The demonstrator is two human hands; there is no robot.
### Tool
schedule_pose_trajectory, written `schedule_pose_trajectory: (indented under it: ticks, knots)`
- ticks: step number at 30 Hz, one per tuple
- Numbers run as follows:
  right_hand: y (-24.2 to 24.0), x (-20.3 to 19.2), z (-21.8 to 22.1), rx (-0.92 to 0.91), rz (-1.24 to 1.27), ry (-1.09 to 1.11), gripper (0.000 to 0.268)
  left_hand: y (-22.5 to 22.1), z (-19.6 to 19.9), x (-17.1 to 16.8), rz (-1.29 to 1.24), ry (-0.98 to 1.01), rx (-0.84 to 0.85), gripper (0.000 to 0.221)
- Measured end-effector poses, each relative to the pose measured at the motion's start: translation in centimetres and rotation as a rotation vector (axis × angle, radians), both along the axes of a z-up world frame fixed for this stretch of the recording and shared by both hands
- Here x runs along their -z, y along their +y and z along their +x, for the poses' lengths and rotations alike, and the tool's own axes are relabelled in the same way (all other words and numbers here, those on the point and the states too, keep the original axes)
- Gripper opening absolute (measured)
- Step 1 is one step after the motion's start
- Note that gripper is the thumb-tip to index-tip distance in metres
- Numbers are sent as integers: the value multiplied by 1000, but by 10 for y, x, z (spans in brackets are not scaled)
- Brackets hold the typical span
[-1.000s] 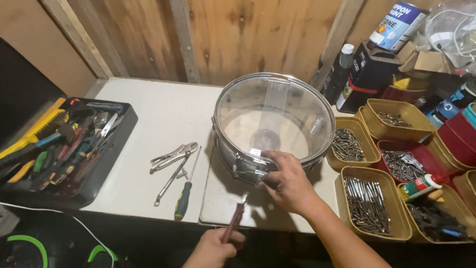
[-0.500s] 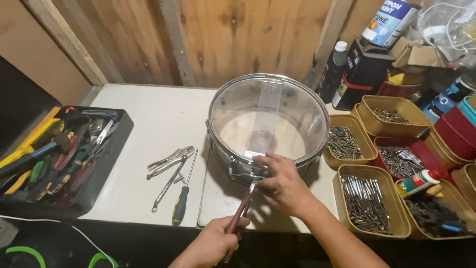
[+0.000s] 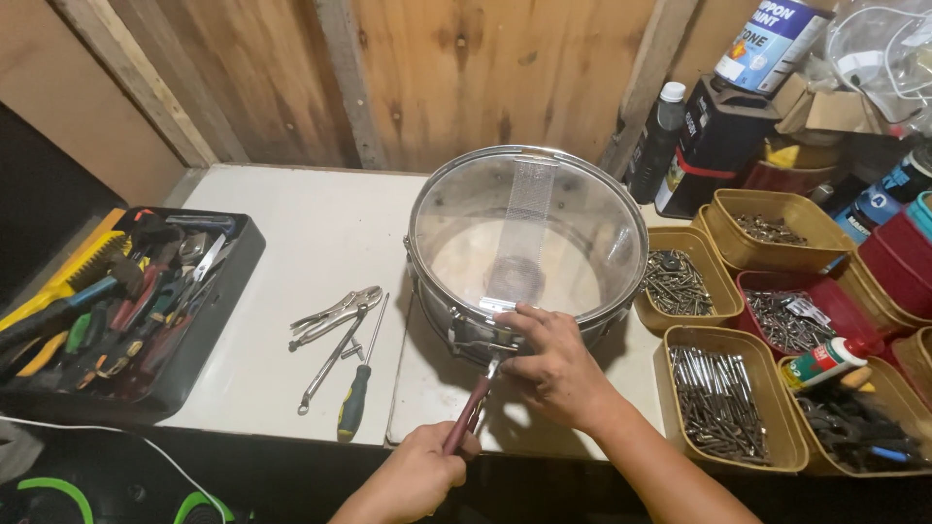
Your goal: Repairing a snare drum by loosening tension rods and adjusting the snare strainer mechanism using various hand tools.
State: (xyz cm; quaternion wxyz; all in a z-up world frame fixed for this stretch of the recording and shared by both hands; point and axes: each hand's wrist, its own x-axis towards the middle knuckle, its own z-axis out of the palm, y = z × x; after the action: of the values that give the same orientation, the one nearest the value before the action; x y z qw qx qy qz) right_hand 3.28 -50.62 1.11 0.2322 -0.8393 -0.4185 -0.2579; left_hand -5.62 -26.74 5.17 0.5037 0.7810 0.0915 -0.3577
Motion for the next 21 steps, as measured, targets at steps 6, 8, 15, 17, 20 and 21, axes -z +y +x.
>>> schedule_pose_trajectory:
  ticks: [6,8,15,17,20,21]
  knots:
    - [-3,1,2,-18,-5,9,15,-4,-5,-5,13,29,-2,39]
    - [-6,5,4,-17,-25,1,10,-5,-4,-9,32,-7,36,35]
    - [-6,12,9,-66,-7,-76,43,-12,0,-7,-20,-19,20,19]
    - [-5,9,8,-64,0,-95,24,-15,-3,-9,0,-60,63,11]
    - [-5,11,8,-59,-10,-112,6,-16,-3,-8,31,-110,124,12]
    - [-6,13,8,-59,-28,-113,6,-17,-2,-7,41,-123,139,14]
